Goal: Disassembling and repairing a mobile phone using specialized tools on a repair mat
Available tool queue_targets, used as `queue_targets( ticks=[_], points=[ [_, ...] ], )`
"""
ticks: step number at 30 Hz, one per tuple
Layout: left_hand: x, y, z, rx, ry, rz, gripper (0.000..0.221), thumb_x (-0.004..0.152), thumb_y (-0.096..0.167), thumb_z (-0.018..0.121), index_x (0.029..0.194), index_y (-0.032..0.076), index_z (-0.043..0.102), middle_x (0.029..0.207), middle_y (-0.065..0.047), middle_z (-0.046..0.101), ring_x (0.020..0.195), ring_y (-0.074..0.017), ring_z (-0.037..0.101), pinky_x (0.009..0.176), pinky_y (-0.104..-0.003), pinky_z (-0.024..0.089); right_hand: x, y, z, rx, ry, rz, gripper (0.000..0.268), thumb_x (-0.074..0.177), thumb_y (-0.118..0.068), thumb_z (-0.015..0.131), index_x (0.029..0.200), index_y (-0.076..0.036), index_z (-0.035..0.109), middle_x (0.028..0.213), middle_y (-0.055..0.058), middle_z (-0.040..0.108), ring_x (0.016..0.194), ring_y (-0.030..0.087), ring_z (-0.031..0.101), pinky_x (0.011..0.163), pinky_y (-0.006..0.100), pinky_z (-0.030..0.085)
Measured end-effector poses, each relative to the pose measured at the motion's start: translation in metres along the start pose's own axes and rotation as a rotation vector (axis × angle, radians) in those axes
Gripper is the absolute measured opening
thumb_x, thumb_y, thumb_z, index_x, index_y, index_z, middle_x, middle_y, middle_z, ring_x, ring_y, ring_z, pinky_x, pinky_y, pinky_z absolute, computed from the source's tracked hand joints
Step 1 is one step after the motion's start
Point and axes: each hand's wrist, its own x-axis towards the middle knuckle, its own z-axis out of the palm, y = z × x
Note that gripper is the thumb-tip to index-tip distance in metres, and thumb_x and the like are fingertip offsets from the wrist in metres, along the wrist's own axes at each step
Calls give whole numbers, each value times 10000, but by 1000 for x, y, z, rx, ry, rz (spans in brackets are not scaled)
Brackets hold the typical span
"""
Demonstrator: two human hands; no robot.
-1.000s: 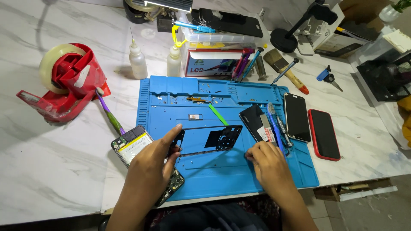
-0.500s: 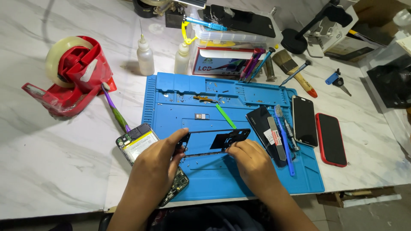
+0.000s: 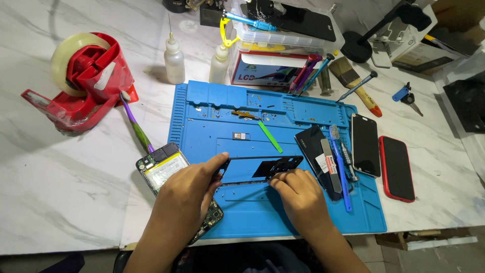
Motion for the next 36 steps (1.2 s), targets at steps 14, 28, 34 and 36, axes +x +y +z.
queue_targets(
  ticks=[14, 28, 34, 36],
  points=[
    [2, 4, -1, 17, 3, 16, 517, 965, 78, 697, 1442, 120, 503, 829, -66, 647, 712, -243, 613, 649, -402, 496, 8, -4, -4, 2, 36, -102, 84, 885, 59, 774, 937, 15, 725, 883, 147, 700, 813, 286, 667, 662, 396, 534],
    [1, 3, -1, 6, -4, 12, 537, 955, 93, 701, 1450, 119, 494, 898, -67, 700, 735, -252, 644, 658, -406, 505, -3, 3, -5, 40, 37, 96, 57, 927, -11, 718, 983, -17, 709, 997, 109, 702, 849, 284, 651, 702, 417, 473],
    [1, 4, 0, 23, 2, 9, 521, 960, 92, 690, 1444, 128, 502, 866, -52, 679, 729, -252, 632, 658, -409, 497, 2, -3, -4, 4, -7, 42, 63, 944, -82, 745, 997, -51, 730, 905, 73, 631, 745, 242, 565, 655, 400, 440],
    [1, 4, 1, 23, 13, 17, 529, 966, 99, 693, 1457, 133, 496, 901, -64, 694, 740, -256, 639, 666, -409, 501, 3, -4, -5, -3, -36, 38, 79, 967, -76, 701, 1037, -61, 735, 926, 70, 641, 761, 244, 569, 672, 404, 443]
  ],
)
